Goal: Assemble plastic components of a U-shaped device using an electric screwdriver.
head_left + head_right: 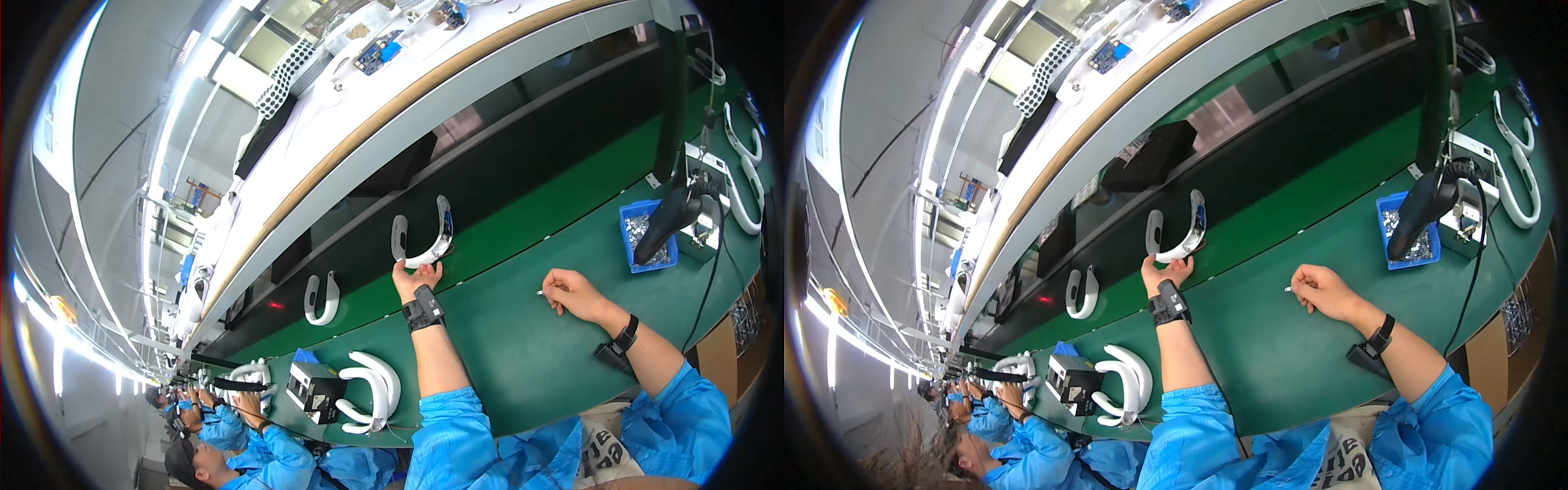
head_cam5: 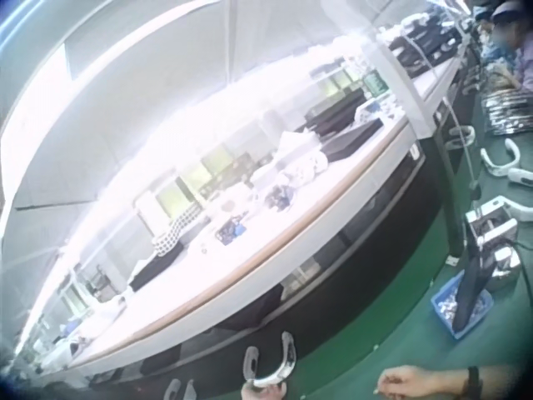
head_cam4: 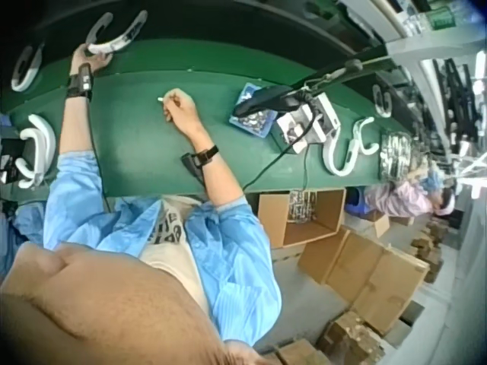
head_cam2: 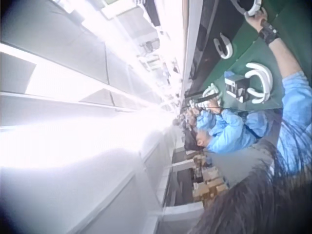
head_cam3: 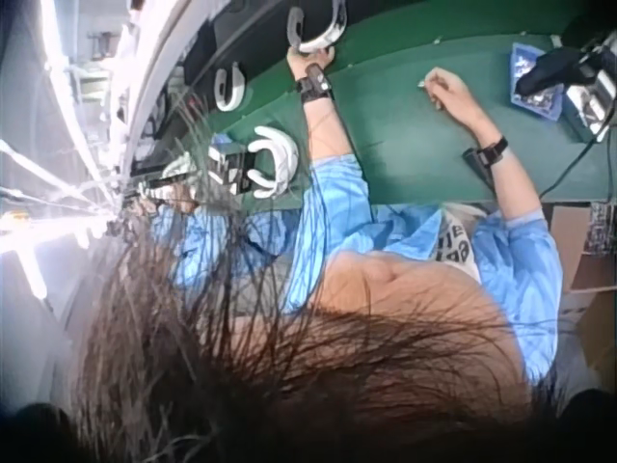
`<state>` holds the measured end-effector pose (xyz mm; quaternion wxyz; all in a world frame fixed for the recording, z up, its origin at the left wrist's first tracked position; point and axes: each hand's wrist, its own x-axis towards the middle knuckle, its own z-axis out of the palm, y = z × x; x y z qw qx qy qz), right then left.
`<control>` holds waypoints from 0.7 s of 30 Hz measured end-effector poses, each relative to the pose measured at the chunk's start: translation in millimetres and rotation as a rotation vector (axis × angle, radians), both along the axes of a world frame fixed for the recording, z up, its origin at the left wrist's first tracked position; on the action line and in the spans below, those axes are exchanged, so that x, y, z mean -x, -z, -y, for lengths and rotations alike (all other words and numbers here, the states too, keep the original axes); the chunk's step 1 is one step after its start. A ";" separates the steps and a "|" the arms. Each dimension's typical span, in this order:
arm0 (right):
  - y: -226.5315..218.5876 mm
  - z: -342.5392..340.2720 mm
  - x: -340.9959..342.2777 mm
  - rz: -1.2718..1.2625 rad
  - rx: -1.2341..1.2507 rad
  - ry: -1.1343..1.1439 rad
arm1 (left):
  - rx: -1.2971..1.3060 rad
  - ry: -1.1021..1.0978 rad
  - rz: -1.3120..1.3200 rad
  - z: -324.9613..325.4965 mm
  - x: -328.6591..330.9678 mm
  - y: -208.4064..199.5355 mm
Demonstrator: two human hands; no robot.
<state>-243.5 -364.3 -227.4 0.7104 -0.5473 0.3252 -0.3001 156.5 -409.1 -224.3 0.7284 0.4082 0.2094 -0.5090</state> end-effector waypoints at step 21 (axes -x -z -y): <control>-48.7 -30.9 34.3 0.226 0.184 0.400 | 0.534 0.647 0.931 -93.5 207.0 -106.7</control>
